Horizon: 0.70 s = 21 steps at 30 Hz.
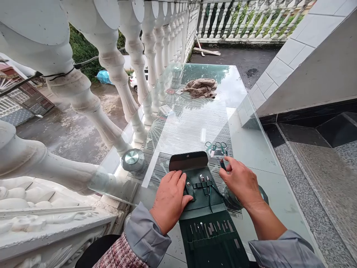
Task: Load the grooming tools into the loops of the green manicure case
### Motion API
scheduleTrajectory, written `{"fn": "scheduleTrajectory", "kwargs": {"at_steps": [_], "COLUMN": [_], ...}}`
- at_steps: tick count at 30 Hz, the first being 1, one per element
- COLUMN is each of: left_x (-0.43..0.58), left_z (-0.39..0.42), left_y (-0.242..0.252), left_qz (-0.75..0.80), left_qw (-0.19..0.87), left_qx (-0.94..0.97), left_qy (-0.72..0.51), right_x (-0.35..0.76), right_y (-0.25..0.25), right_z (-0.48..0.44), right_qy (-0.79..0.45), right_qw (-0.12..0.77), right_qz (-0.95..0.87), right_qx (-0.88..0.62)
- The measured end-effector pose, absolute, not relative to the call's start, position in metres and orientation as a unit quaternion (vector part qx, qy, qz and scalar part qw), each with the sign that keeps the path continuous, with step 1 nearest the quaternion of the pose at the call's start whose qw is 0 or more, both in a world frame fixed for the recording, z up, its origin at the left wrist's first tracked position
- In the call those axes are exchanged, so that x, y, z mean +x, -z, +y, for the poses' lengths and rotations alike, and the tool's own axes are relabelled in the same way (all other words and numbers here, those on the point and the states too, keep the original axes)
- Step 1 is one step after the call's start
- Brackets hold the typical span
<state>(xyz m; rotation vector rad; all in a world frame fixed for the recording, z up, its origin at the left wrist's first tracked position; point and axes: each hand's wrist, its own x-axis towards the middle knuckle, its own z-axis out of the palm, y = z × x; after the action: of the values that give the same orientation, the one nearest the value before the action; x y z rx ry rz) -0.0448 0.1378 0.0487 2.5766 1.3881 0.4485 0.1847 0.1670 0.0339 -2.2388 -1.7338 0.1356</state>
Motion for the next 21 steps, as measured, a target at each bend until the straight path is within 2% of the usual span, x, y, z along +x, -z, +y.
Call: {"fn": "scheduleTrajectory", "kwargs": {"at_steps": [4, 7, 15, 21], "left_x": [-0.0422, -0.0423, -0.0411, -0.0402], "left_z": [0.1365, 0.1354, 0.1337, 0.1315], "left_y": [-0.0492, -0.0506, -0.0530, -0.0549], "left_qz": [0.449, 0.445, 0.450, 0.447], "left_qw": [0.115, 0.147, 0.189, 0.172], "left_qx": [0.867, 0.859, 0.836, 0.843], "left_qy": [-0.184, -0.203, -0.250, -0.246], "right_x": [0.1856, 0.1889, 0.1910, 0.1886], "right_y": [-0.0377, -0.0399, -0.0418, -0.0431], "right_z": [0.1673, 0.1679, 0.1673, 0.1661], "right_qy": [-0.084, -0.132, -0.383, -0.424], "right_qw": [0.145, 0.172, 0.401, 0.412], "right_qz": [-0.590, -0.561, -0.389, -0.391], "right_qx": [-0.790, -0.799, -0.735, -0.706]}}
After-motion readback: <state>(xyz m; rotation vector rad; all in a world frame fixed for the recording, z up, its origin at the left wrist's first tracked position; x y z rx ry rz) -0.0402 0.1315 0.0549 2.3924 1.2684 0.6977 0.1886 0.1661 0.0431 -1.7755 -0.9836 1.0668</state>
